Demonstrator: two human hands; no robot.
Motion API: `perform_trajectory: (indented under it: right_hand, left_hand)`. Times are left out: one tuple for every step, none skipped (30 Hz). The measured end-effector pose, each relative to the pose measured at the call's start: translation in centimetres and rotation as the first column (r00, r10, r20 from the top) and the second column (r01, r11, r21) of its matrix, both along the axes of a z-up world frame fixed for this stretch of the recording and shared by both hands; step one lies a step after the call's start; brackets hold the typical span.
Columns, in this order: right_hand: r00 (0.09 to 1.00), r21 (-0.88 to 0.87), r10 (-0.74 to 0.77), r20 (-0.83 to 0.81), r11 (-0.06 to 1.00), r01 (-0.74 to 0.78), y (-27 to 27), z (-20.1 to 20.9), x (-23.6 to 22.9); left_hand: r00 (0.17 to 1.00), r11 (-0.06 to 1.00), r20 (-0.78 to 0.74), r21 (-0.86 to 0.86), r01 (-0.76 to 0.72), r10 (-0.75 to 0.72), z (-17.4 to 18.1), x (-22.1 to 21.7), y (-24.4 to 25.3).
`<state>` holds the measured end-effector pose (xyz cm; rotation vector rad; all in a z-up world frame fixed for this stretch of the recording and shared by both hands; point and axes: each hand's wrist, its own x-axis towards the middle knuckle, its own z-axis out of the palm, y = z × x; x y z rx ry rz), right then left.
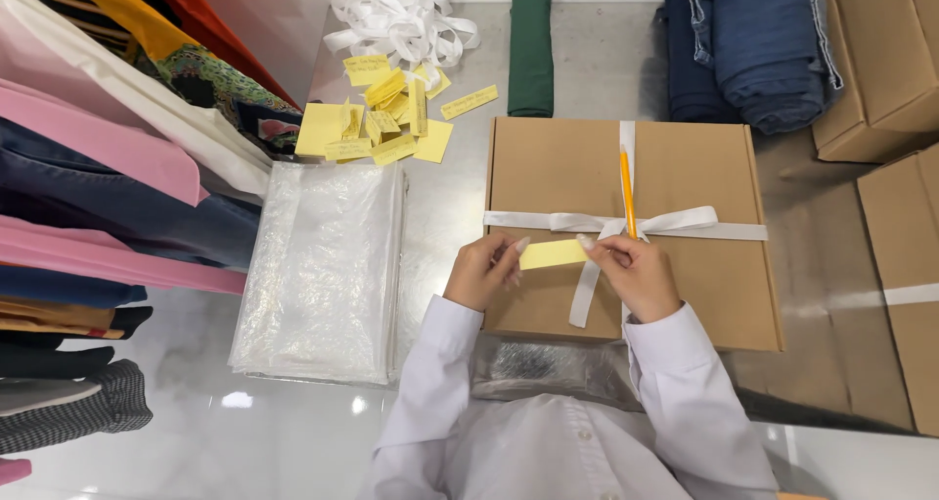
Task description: Tying a ribbon on a box, writing a label, and preparing plastic packaging
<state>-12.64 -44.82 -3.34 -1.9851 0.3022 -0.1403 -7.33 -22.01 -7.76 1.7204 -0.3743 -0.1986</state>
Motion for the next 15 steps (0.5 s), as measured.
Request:
perform_trajectory:
  right_hand:
    - [1.0, -0.003, -0.007, -0.004, 1.0, 0.007, -0.1, -0.5, -0.1]
    - [0.999, -0.066, -0.034, -0.03, 0.997, 0.032, -0.3, -1.1, -0.3]
    - [0.997, -0.128, -0.064, -0.049, 0.99, 0.057, -0.4, -1.6, -0.2]
    - [0.996, -0.129, -0.072, -0.048, 0.989, 0.065, -1.1, -2.6, -0.2]
    - [0.994, -0.119, -0.109, -0.024, 0.987, 0.105, -1.9, -3.6, -0.4]
    - [0.989, -0.108, -0.145, 0.0, 0.984, 0.144, -2.7, -4.7, -0.6]
    - [0.988, -0.113, -0.156, 0.002, 0.981, 0.155, -2.4, -4.6, -1.1]
    - [0.985, -0.036, -0.17, 0.038, 0.984, 0.172, -2.1, -4.4, -1.7]
    - [0.98, 0.039, -0.182, 0.076, 0.983, 0.179, -2.0, -4.2, -2.1]
    - [0.979, 0.032, -0.187, 0.08, 0.982, 0.185, -1.8, -4.4, -2.1]
    - [0.981, 0.123, -0.065, 0.182, 0.992, 0.042, -1.4, -4.7, -2.4]
    - [0.955, 0.196, 0.047, 0.293, 0.974, -0.109, -0.9, -5.0, -2.9]
    - [0.956, 0.195, 0.046, 0.29, 0.975, -0.106, -0.3, -4.9, -3.1]
    - [0.923, 0.202, 0.033, 0.384, 0.972, -0.118, 0.3, -4.9, -3.4]
    - [0.88, 0.207, 0.018, 0.474, 0.97, -0.131, 0.8, -4.8, -3.6]
  left_hand:
    - [1.0, 1.0, -0.004, -0.003, 0.007, -0.007, -0.5, -0.1, 0.4]
    - [1.0, 0.997, 0.023, 0.078, -0.01, 0.008, -1.0, -0.2, 0.7]
    - [0.998, 0.987, 0.058, 0.159, -0.028, 0.019, -1.5, 0.0, 1.1]
    - [0.998, 0.987, 0.059, 0.158, -0.021, 0.011, -1.6, 0.0, 1.6]
    - [0.999, 0.985, 0.038, 0.171, -0.038, 0.032, -1.7, -0.1, 2.0]
    - [0.999, 0.981, 0.017, 0.185, -0.054, 0.052, -1.9, -0.2, 2.4]
    - [0.999, 0.983, 0.018, 0.18, -0.043, 0.041, -2.5, -0.1, 2.8]
    - [0.998, 0.978, 0.052, 0.201, -0.048, 0.038, -3.2, 0.0, 3.1]
    - [0.995, 0.974, 0.087, 0.22, -0.058, 0.04, -3.9, 0.1, 3.3]
    - [0.995, 0.976, 0.09, 0.213, -0.052, 0.034, -4.4, 0.6, 3.0]
    - [0.991, 0.966, 0.13, 0.253, -0.05, 0.017, -5.0, 0.5, 3.0]
    - [0.986, 0.955, 0.169, 0.292, -0.049, -0.001, -5.6, 0.4, 3.1]
    - [0.986, 0.956, 0.166, 0.29, -0.046, -0.003, -5.8, 0.2, 3.0]
    - [0.981, 0.953, 0.196, 0.299, -0.049, -0.011, -5.9, 0.1, 2.8]
    - [0.974, 0.95, 0.227, 0.308, -0.051, -0.021, -5.9, 0.0, 2.5]
